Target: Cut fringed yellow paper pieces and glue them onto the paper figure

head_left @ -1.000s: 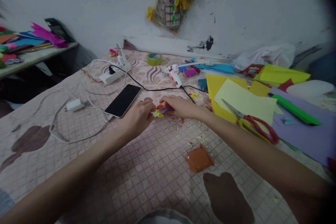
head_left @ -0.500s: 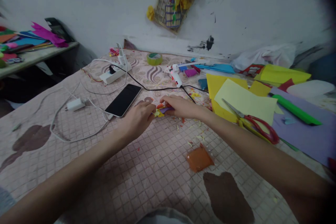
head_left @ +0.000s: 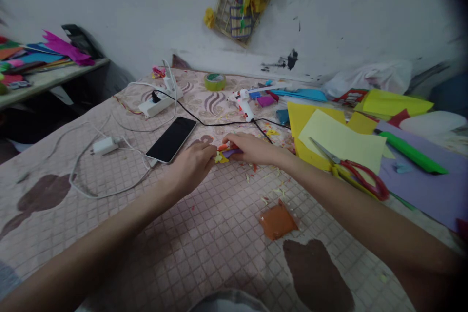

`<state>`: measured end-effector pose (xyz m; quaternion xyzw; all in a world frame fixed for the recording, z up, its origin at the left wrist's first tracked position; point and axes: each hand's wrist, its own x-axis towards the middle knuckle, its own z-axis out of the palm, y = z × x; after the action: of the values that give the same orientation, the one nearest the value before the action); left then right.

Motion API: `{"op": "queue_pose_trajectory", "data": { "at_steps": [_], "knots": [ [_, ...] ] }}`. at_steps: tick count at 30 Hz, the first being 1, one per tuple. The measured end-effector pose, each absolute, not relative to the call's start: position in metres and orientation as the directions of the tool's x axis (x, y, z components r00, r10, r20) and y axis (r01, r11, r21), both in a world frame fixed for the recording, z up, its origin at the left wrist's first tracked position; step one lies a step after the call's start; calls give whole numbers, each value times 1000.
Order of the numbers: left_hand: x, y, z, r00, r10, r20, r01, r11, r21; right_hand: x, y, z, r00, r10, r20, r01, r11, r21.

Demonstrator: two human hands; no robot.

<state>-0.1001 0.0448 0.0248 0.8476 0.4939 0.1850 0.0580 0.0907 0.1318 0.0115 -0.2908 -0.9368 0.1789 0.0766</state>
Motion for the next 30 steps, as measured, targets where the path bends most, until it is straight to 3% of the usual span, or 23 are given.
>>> {"op": "queue_pose_trajectory", "data": {
  "at_steps": [9,16,20,23,30],
  "knots": [
    [-98,42,21,461,861,213,862,-492,123,91,131,11,-819,570,65,508,772,-382],
    [-100,44,24,458,861,223,846,-499,189,92,129,16,-845,524,109,454,809,-374],
    [-103,46,22,459,851,257,825,-515,234,90,123,24,-857,440,269,329,868,-373],
    [-104,48,20,459,848,265,826,-517,223,84,119,24,-856,366,365,266,918,-294],
    [-106,50,17,447,840,307,818,-523,239,72,118,13,-894,255,369,249,966,-65]
  ]
}}
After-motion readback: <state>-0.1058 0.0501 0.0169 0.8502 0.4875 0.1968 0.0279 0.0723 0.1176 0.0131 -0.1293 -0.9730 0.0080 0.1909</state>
